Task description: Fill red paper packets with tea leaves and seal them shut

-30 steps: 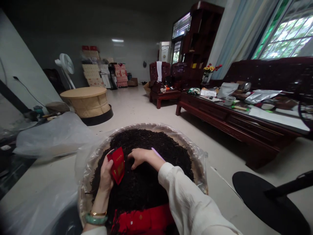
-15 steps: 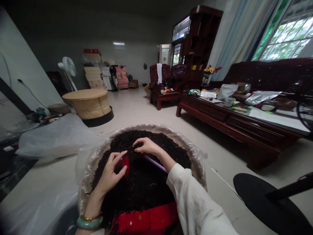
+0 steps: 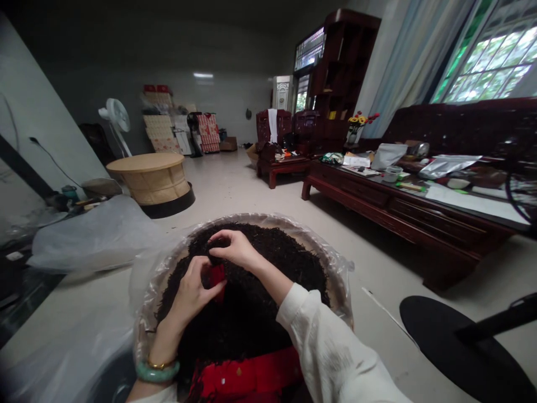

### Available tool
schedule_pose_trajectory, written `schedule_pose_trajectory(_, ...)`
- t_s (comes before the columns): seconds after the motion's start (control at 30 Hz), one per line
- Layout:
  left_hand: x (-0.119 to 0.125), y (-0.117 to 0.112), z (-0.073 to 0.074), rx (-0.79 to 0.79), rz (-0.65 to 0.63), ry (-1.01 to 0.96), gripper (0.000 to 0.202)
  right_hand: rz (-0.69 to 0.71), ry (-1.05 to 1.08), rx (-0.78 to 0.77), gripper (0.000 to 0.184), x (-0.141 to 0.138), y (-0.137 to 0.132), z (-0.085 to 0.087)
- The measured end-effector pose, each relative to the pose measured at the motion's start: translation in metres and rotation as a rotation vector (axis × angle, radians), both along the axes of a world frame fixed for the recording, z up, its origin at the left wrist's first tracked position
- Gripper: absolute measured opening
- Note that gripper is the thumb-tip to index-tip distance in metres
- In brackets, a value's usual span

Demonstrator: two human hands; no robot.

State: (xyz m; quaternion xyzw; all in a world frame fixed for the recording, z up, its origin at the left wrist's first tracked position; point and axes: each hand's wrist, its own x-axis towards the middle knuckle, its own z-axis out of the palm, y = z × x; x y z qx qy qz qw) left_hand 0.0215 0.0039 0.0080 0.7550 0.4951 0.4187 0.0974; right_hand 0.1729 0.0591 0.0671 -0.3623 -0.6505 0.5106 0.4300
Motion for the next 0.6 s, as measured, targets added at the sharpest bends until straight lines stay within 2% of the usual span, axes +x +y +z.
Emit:
schedule_pose_trajectory(0.13, -0.001, 0.000, -0.002, 0.014, 0.008, -0.024, 0.031, -0.010, -0.106, 0.083, 0.019, -0.002, -0.001, 0.000)
schedule_pose_trajectory(0.27, -0.001, 0.000, -0.003, 0.030, 0.020, -0.038, 0.032, -0.004, -0.179, 0.135, 0.015, 0.002, -0.006, 0.010)
schedule_pose_trajectory(0.37, -0.001, 0.000, -0.004, 0.048, 0.027, -0.044, 0.034, 0.029, -0.380, 0.259, 0.019, 0.006, -0.013, 0.018)
schedule_pose_trajectory(0.43, -0.001, 0.001, -0.005, 0.049, 0.026, -0.061, 0.035, 0.108, -0.557, 0.361, 0.025, 0.009, -0.018, 0.022)
schedule_pose_trajectory(0.6, -0.001, 0.002, -0.014, 0.033, -0.028, -0.174, 0.039, 0.231, -0.895, 0.627, 0.021, 0.012, -0.029, 0.028)
